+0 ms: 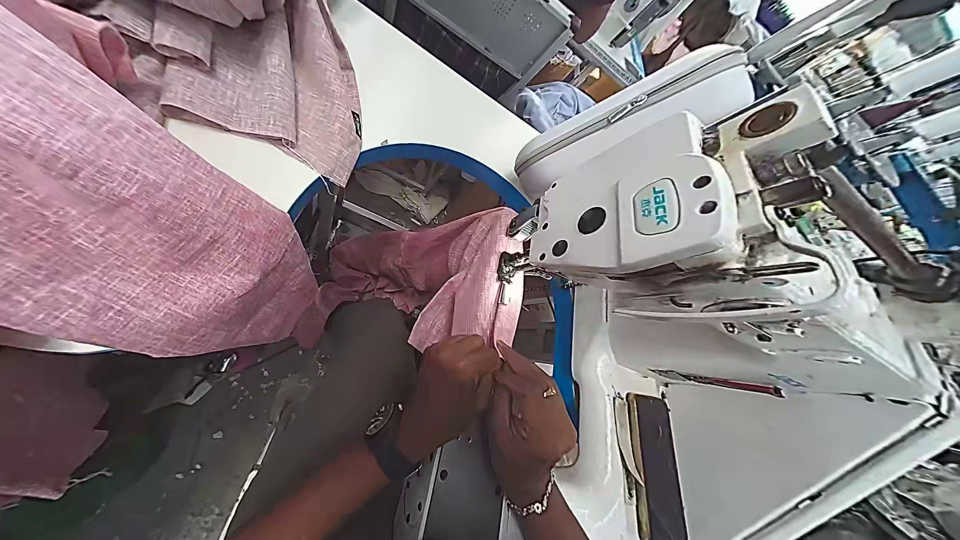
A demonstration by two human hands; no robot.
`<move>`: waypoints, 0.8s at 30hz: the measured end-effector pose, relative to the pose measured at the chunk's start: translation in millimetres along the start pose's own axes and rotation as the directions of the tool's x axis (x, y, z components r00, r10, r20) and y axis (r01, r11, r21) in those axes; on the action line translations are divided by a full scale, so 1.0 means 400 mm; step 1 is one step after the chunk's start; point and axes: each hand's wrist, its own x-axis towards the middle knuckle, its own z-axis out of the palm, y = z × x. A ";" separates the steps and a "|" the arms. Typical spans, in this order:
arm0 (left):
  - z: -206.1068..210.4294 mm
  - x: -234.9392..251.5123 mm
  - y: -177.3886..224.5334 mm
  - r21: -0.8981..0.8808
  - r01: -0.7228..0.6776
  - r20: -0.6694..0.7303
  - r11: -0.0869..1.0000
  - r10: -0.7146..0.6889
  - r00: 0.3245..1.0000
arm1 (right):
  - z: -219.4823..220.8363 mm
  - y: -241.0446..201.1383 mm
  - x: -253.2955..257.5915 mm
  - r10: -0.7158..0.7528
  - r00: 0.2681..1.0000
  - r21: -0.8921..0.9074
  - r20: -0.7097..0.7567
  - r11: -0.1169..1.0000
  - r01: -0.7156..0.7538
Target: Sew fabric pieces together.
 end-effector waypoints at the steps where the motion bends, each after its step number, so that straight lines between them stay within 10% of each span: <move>1: 0.008 0.011 -0.004 0.051 -0.024 -0.021 0.998 0.025 0.999 | 0.005 0.001 0.007 0.017 1.000 -0.014 -0.001 1.000 -0.017; 9: 0.028 0.065 -0.015 0.206 -0.006 -0.013 0.979 0.009 1.000 | 0.029 0.016 0.034 0.067 0.989 -0.088 0.129 0.995 -0.056; 15: -0.170 0.232 0.053 -0.087 0.234 0.063 0.968 -0.229 0.971 | 0.032 -0.007 0.021 0.030 0.990 -0.068 0.139 0.997 -0.020; 20: 0.027 0.382 -0.228 -0.506 0.780 0.604 0.368 -0.494 0.625 | 0.041 -0.007 0.026 0.003 0.992 -0.099 0.130 0.995 0.010; 24: 0.124 0.503 -0.277 -0.387 0.717 0.491 0.579 -0.529 0.692 | 0.039 -0.005 0.016 -0.007 0.990 -0.117 0.142 0.993 0.024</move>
